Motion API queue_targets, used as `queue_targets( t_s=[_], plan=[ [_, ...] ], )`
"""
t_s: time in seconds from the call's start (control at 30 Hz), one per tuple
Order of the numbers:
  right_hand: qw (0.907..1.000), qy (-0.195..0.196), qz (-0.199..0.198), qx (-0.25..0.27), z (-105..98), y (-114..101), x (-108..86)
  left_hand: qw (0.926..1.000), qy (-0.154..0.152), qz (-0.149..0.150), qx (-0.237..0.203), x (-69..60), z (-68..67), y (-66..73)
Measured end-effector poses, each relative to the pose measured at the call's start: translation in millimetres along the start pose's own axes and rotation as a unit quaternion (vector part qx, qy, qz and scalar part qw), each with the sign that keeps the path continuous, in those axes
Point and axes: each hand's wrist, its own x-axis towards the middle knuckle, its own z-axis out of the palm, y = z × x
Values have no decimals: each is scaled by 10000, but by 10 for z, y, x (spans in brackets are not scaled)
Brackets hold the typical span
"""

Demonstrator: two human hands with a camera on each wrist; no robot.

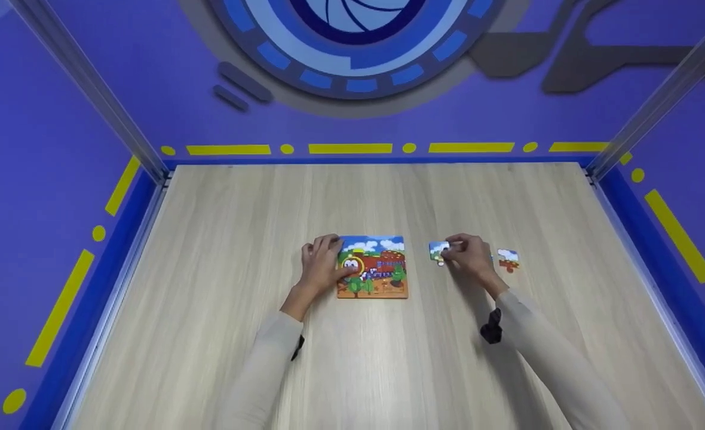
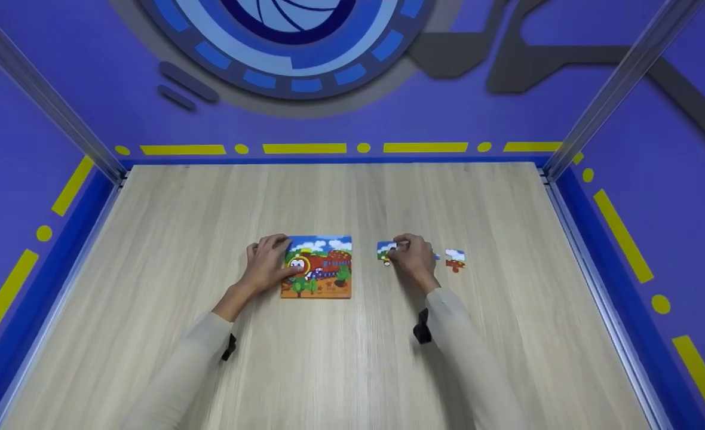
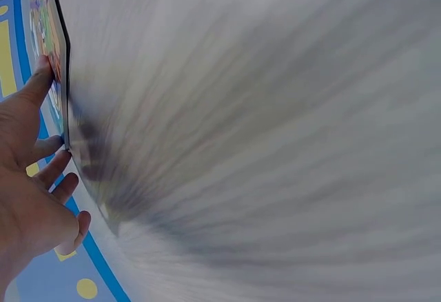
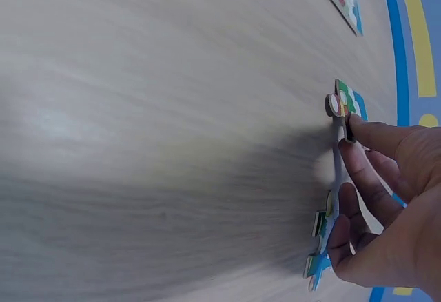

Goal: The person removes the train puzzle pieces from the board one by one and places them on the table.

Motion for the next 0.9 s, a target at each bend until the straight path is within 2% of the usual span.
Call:
queue_targets(
  t_s=[0.27, 0.53, 0.73, 0.9],
  plan=[
    [9978, 62, 45, -664, 1, 1, -7, 9999, -22, -63, -118, 2, 18, 2],
    [9959, 99, 36, -904, 33, -28, 34, 9997, -41, -165, -166, 22, -20, 8],
    [9981, -23, 22, -614, 0, -62, 32, 9993, -35, -163, -338, -15, -14, 41],
    [9989, -248, -325, -242, 49, -146, -11, 9991, 153, -5, -403, -77, 0, 137]
  ],
)
